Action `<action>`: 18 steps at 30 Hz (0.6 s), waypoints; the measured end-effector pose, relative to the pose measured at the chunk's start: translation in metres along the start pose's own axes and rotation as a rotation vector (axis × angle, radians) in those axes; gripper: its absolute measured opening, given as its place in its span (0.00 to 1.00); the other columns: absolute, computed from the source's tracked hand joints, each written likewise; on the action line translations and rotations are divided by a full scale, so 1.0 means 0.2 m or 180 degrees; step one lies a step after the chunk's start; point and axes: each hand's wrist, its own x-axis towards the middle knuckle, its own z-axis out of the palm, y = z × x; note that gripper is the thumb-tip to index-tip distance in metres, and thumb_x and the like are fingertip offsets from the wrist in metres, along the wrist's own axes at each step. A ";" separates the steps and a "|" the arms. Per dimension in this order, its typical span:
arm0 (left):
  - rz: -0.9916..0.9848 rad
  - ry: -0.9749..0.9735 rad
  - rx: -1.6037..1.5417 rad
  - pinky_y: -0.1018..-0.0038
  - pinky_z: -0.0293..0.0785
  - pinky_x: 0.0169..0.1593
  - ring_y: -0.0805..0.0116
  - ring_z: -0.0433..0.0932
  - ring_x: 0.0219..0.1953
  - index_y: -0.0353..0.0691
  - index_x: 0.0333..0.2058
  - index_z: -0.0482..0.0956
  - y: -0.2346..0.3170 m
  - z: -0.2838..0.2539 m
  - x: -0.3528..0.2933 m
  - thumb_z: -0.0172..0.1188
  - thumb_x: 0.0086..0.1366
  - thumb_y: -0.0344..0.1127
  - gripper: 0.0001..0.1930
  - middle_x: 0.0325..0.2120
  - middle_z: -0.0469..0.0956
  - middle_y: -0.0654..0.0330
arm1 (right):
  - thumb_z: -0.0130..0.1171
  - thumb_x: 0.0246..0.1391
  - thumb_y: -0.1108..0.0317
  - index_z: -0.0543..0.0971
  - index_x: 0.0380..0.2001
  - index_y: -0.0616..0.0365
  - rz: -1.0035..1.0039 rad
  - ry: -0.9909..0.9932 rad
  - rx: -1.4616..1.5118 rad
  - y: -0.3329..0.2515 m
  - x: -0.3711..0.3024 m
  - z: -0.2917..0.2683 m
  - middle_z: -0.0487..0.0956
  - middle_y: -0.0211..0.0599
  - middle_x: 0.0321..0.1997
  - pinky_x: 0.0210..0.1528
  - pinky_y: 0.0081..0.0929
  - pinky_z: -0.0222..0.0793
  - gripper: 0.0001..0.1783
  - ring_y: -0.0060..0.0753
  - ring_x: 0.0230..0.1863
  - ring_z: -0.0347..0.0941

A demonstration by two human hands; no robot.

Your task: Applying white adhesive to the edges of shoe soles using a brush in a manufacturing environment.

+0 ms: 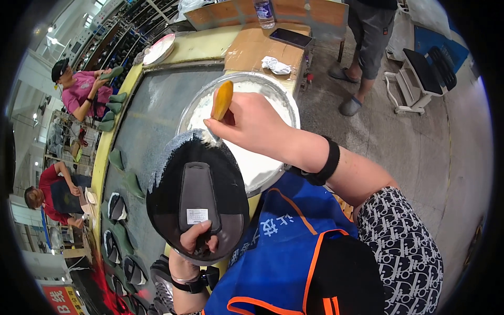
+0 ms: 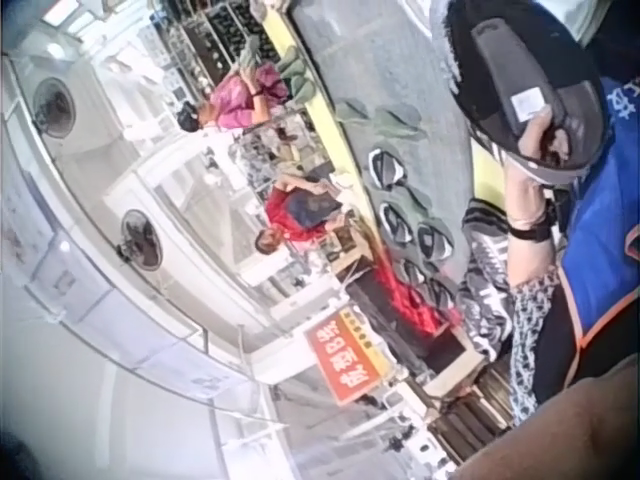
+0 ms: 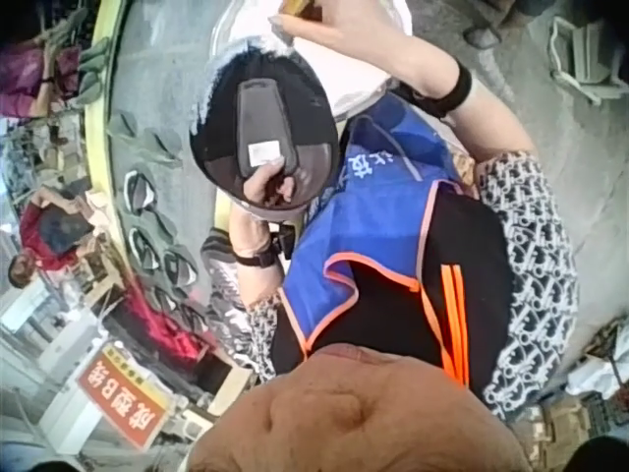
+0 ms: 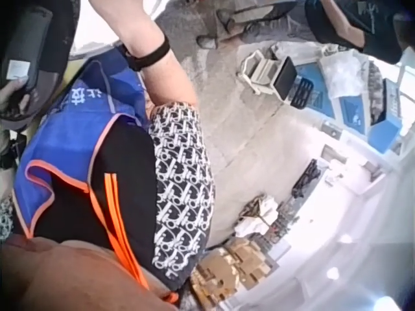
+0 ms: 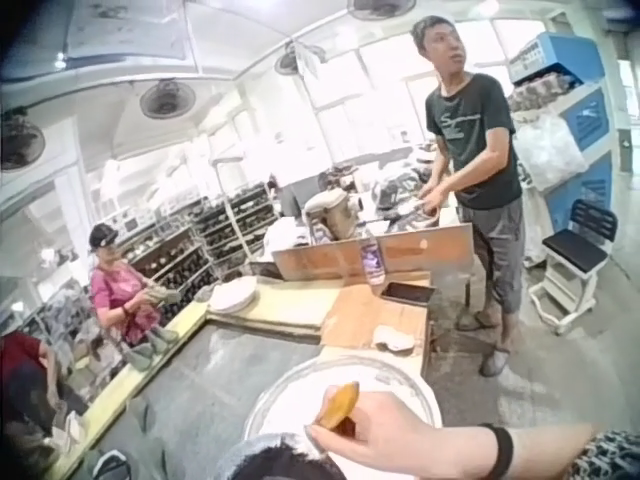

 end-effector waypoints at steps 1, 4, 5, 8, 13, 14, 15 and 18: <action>0.0082 0.0165 0.0031 0.77 0.75 0.24 0.67 0.79 0.21 0.31 0.38 0.77 0.03 0.05 -0.02 0.59 0.62 0.28 0.08 0.23 0.79 0.56 | 0.61 0.57 0.65 0.72 0.27 0.61 -0.0122 0.0022 0.0102 0.05 0.00 0.02 0.75 0.28 0.22 0.24 0.22 0.63 0.12 0.19 0.22 0.70; 0.0159 0.0399 0.0095 0.78 0.76 0.25 0.68 0.79 0.21 0.31 0.38 0.77 0.04 0.03 0.02 0.59 0.62 0.29 0.08 0.22 0.79 0.56 | 0.61 0.56 0.66 0.72 0.27 0.60 0.0492 -0.0172 0.0740 0.07 -0.07 0.06 0.74 0.27 0.21 0.24 0.20 0.64 0.11 0.18 0.21 0.69; 0.0234 0.0277 0.0261 0.77 0.78 0.26 0.68 0.80 0.21 0.32 0.39 0.77 0.04 -0.04 0.05 0.59 0.63 0.31 0.09 0.22 0.80 0.56 | 0.61 0.51 0.64 0.76 0.27 0.64 0.0966 -0.0358 0.0964 0.04 -0.10 0.05 0.77 0.38 0.21 0.28 0.28 0.68 0.12 0.30 0.22 0.73; 0.0377 0.0437 0.0291 0.78 0.78 0.26 0.68 0.80 0.22 0.34 0.39 0.78 0.07 -0.06 0.10 0.59 0.65 0.35 0.10 0.22 0.81 0.55 | 0.60 0.53 0.65 0.75 0.26 0.63 0.1399 -0.0917 0.1385 -0.01 -0.15 0.04 0.76 0.35 0.20 0.27 0.27 0.68 0.11 0.24 0.22 0.73; 0.0440 0.0726 0.0921 0.82 0.77 0.29 0.72 0.81 0.26 0.34 0.40 0.77 0.16 -0.01 0.11 0.58 0.68 0.38 0.11 0.25 0.82 0.54 | 0.62 0.54 0.62 0.73 0.26 0.62 0.0753 -0.0617 0.0993 -0.02 -0.12 0.02 0.75 0.35 0.19 0.27 0.28 0.67 0.14 0.28 0.21 0.72; 0.0433 0.0723 0.0938 0.82 0.77 0.29 0.72 0.81 0.26 0.34 0.40 0.77 0.16 0.00 0.11 0.58 0.68 0.38 0.11 0.25 0.82 0.54 | 0.63 0.54 0.60 0.73 0.26 0.61 0.0427 -0.0250 0.0836 -0.02 -0.09 0.02 0.74 0.36 0.18 0.27 0.29 0.66 0.15 0.31 0.21 0.72; 0.0597 0.0676 0.1038 0.82 0.77 0.30 0.71 0.81 0.27 0.34 0.41 0.77 0.16 0.02 0.10 0.57 0.69 0.38 0.11 0.26 0.82 0.54 | 0.64 0.53 0.58 0.74 0.26 0.61 0.0183 -0.0048 0.0987 -0.01 -0.07 0.04 0.74 0.38 0.18 0.27 0.31 0.66 0.17 0.38 0.21 0.73; 0.0948 0.0743 0.1256 0.80 0.78 0.32 0.69 0.82 0.29 0.34 0.43 0.76 0.16 0.01 0.12 0.56 0.70 0.37 0.12 0.27 0.81 0.54 | 0.64 0.53 0.57 0.75 0.25 0.61 0.0226 -0.0426 0.0509 0.00 -0.05 0.05 0.75 0.40 0.18 0.28 0.33 0.67 0.17 0.43 0.22 0.73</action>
